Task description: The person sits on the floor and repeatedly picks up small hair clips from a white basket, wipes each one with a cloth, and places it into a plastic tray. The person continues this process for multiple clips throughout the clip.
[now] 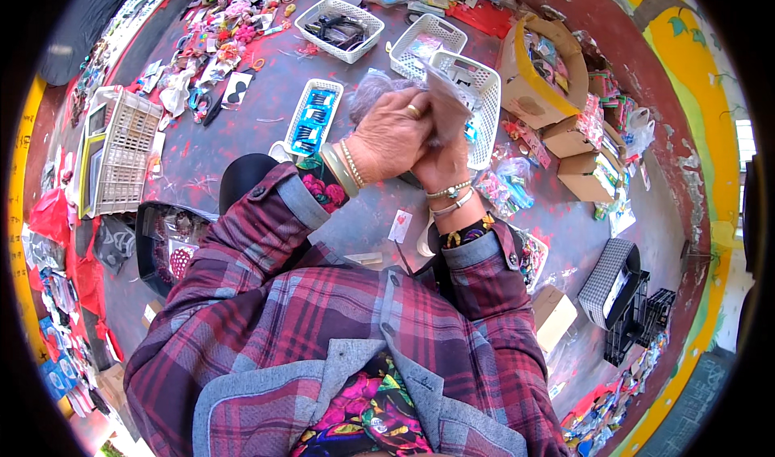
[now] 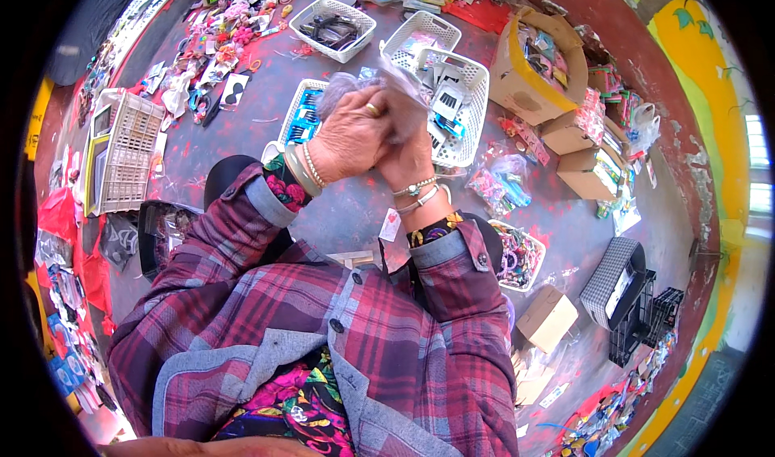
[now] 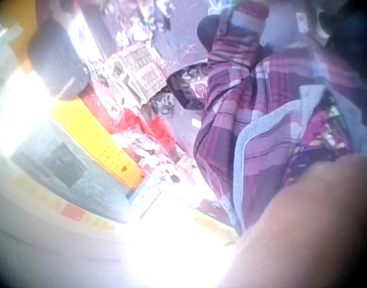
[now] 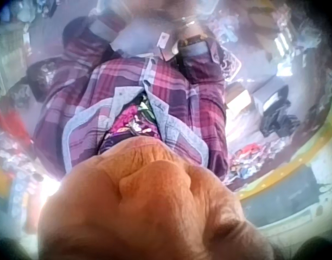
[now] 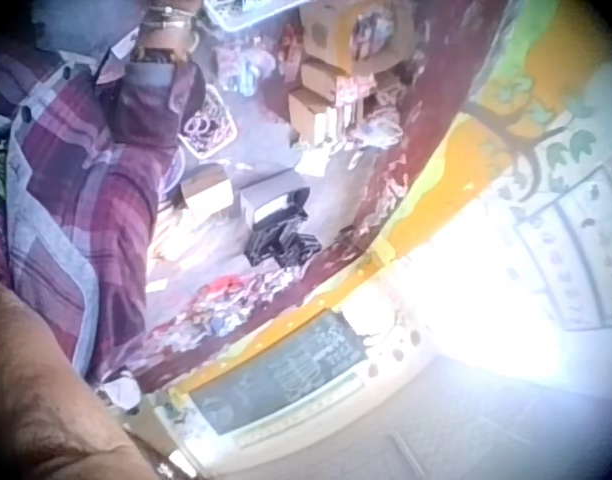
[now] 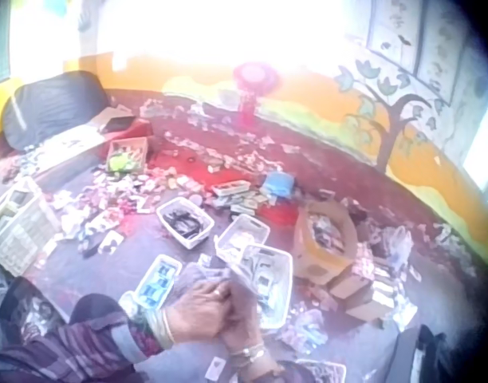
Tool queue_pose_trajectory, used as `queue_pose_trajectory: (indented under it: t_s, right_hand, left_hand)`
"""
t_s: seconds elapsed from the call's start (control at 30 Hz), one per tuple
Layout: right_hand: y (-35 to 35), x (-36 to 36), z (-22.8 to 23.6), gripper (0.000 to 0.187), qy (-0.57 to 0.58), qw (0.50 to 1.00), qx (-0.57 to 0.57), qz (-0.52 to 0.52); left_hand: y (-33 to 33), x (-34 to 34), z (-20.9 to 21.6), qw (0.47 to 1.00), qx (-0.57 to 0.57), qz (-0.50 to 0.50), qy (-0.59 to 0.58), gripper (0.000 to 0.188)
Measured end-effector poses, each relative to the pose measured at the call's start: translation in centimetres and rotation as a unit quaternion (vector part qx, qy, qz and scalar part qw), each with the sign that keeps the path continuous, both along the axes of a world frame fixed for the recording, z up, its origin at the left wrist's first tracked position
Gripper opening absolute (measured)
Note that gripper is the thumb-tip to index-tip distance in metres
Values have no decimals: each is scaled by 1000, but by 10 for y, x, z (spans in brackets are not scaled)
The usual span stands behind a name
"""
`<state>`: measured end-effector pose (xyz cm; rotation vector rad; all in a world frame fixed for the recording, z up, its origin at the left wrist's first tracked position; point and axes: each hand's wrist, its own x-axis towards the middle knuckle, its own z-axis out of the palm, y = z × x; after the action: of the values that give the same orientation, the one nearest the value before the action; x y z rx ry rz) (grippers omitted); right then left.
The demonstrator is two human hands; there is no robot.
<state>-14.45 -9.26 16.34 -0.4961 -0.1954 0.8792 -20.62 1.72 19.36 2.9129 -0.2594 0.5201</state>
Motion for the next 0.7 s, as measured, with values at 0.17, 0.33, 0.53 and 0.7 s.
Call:
queue_pose_trajectory:
  t_s: [0.17, 0.33, 0.53, 0.7]
  right_hand:
    - [5, 5, 3, 42, 56, 998, 24, -21]
    - [-7, 24, 35, 40, 94, 992, 79, -37]
    - [-68, 68, 58, 51, -4, 970, 63, -234]
    - [-93, 82, 43, 51, 43, 965, 109, -234]
  left_hand:
    - [7, -9, 13, 978, -174, -82, -86, 33]
    - [38, -8, 14, 913, -338, -27, -226, 24]
    - [53, 11, -19, 818, -554, 141, -59, 20]
    - [29, 48, -77, 948, -316, 15, 27, 21]
